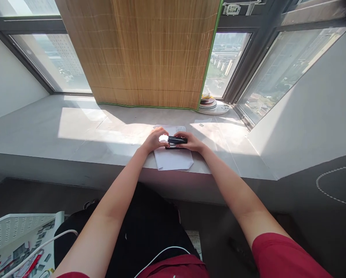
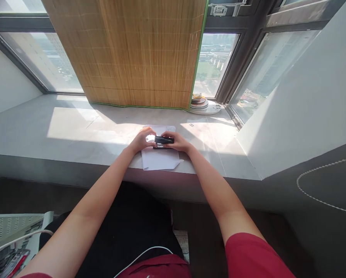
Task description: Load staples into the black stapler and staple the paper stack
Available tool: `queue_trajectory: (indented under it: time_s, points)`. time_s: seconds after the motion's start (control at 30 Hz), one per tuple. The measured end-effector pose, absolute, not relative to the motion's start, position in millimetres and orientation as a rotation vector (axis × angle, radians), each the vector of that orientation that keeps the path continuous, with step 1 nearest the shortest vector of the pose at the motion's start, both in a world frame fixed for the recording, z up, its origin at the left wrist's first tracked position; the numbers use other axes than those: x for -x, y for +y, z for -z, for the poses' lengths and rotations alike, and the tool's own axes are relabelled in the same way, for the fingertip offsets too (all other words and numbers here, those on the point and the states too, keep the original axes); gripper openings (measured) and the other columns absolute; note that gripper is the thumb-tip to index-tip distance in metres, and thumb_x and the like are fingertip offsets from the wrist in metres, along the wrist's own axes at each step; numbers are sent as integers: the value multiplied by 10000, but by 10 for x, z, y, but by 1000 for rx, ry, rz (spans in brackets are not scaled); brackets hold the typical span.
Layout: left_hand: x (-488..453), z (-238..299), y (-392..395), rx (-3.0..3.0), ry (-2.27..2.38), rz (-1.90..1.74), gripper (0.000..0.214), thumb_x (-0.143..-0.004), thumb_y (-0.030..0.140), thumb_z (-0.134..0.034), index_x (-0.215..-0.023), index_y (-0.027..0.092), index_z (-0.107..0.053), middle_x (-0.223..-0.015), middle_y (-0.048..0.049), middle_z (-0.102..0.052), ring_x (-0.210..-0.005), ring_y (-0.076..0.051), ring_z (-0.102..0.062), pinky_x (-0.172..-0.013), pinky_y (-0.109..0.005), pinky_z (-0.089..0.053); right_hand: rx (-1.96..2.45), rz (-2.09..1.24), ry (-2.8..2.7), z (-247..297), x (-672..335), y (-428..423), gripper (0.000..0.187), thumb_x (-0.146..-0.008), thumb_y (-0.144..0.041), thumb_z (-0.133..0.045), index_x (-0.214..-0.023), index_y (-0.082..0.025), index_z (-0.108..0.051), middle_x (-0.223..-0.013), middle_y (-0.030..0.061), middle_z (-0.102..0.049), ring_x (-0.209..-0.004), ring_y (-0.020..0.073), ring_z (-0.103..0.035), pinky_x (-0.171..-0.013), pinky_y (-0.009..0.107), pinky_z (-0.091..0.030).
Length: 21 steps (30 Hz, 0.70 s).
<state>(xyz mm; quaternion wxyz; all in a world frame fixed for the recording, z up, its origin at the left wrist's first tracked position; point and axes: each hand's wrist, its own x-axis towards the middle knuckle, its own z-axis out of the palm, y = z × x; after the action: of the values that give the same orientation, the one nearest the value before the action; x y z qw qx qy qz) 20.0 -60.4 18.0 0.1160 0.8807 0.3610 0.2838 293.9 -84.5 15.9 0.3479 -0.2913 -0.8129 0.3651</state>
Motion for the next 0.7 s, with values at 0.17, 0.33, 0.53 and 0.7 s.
queue_trajectory:
  time_s: [0.17, 0.33, 0.53, 0.7]
  points:
    - [-178, -173, -588, -2516, 1178, -885, 203, -958, 356, -755, -1109, 223, -724, -1166, -80, -711, -1144, -270, -634, -1066, -441, -502, 801, -979, -1989, -142, -2966, -826, 492, -801, -545, -885, -1158, -233, -757, -1106, 65, -773, -1064, 307, -721, -998, 478, -576]
    - [-187, -74, -551, -2468, 1565, -845, 345, -1085, 364, -525, -1334, 253, -737, -1542, -132, -612, -1460, -331, -523, -1270, -544, -368, 926, -714, -1605, -92, -3125, -710, 475, -831, -534, -852, -1214, -266, -768, -1172, 74, -786, -1107, 326, -720, -1092, 583, -559]
    - [-199, 10, -551, -2310, 1861, -506, 475, -1059, 429, -565, -1503, 304, -679, -1729, -129, -429, -1638, -426, -307, -1339, -655, -215, 1325, -167, -1568, -65, -3343, -660, 401, -933, -347, -639, -1299, -229, -755, -1216, 130, -770, -1164, 371, -686, -1097, 612, -474]
    - [-183, -20, -513, -2243, 1890, -608, 510, -1030, 438, -619, -1496, 239, -678, -1563, -181, -587, -1558, -423, -424, -1323, -619, -287, 1649, 5, -1678, -71, -3401, -671, 433, -922, -225, -566, -1316, -240, -745, -1206, 152, -767, -1152, 377, -654, -1053, 578, -408]
